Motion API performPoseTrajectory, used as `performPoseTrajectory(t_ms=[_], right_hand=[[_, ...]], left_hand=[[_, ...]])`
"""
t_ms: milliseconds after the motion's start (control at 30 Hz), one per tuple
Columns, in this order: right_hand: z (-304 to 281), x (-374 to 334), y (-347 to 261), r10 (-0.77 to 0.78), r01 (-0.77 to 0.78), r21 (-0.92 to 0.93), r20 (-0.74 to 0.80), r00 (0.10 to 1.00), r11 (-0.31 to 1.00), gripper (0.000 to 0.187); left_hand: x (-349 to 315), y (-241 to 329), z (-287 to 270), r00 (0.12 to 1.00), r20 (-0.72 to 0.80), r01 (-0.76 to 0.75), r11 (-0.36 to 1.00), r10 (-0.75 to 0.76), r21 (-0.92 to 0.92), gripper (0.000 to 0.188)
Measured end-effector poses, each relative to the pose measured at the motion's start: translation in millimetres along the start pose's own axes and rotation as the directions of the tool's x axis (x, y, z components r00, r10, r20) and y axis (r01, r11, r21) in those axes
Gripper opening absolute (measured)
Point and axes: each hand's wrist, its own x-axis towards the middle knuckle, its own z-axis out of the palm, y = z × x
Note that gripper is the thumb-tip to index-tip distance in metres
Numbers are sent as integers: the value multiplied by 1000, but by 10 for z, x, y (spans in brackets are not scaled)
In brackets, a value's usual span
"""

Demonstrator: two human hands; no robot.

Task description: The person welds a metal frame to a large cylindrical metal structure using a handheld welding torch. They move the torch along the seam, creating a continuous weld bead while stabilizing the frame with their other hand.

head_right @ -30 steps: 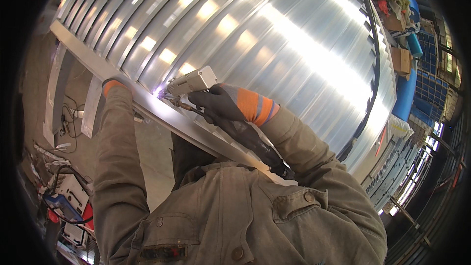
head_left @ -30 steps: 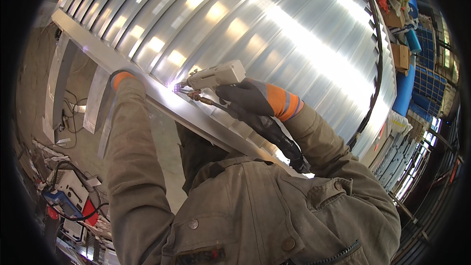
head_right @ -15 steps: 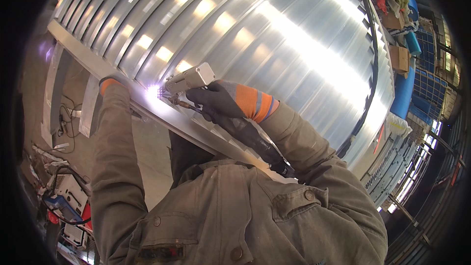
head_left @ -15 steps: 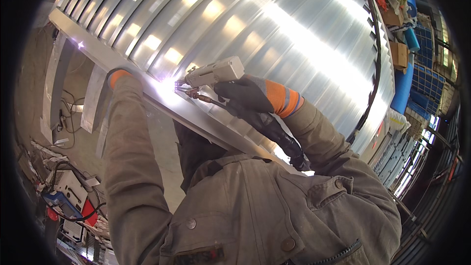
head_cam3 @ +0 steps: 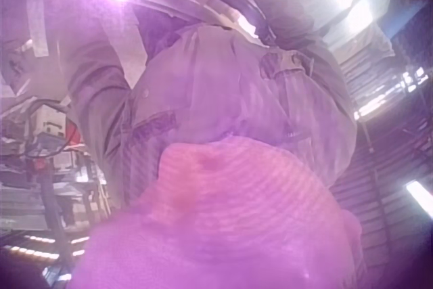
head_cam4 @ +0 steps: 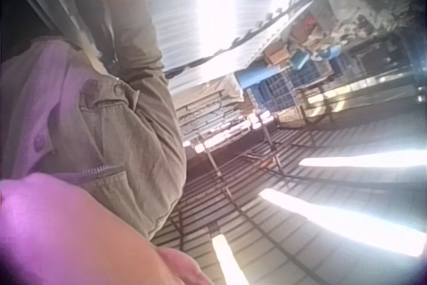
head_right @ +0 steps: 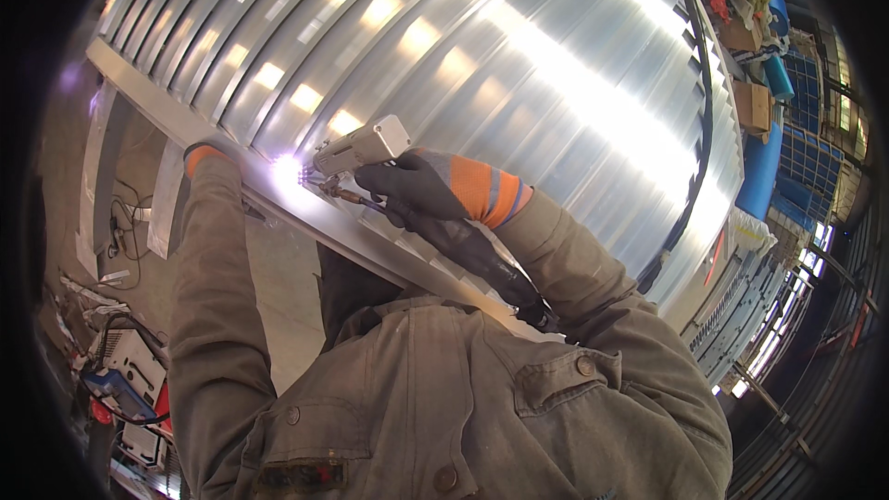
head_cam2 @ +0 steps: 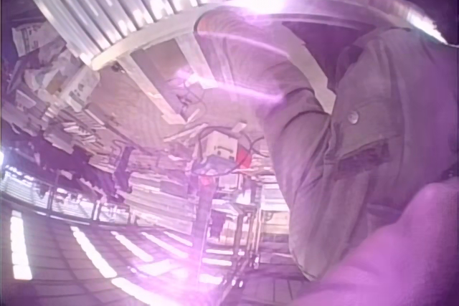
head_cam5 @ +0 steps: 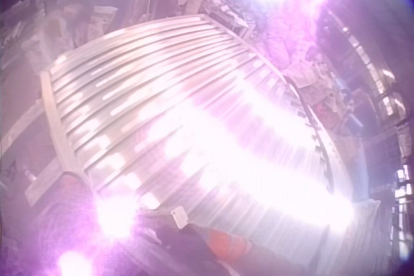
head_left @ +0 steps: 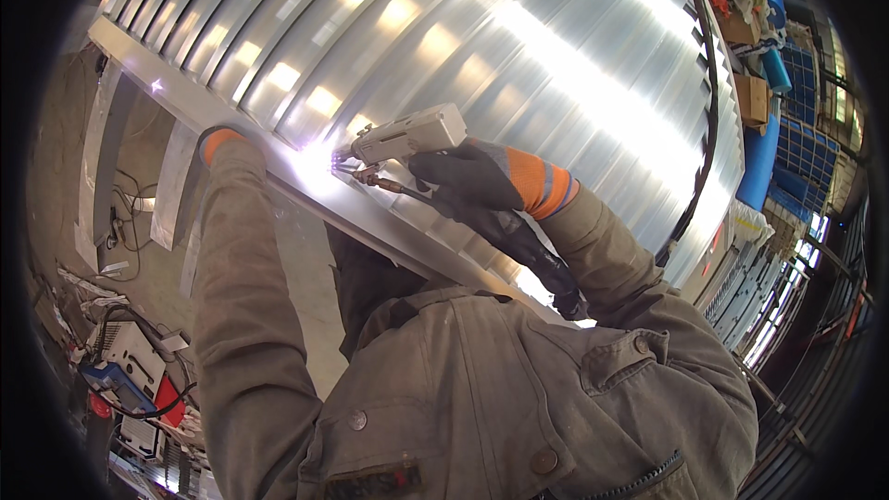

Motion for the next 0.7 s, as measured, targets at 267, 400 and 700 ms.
performPoseTrajectory(t_ms=[267, 400, 700], right_hand=[[32, -118, -30, -75, 75, -3, -14, 997, 997, 52], [32, -123, 11, -99, 98, -23, -17, 995, 995, 51], [9, -220, 0, -121, 121, -58, 4, 993, 991, 52]], left_hand=[[-31, -11, -25, 1000, 19, -6, 1000, 6, -5, 45], [-30, -18, -50, 999, 34, -11, 1000, 11, -7, 46], [-33, -66, -122, 998, 62, -17, 1000, 18, -12, 49]])
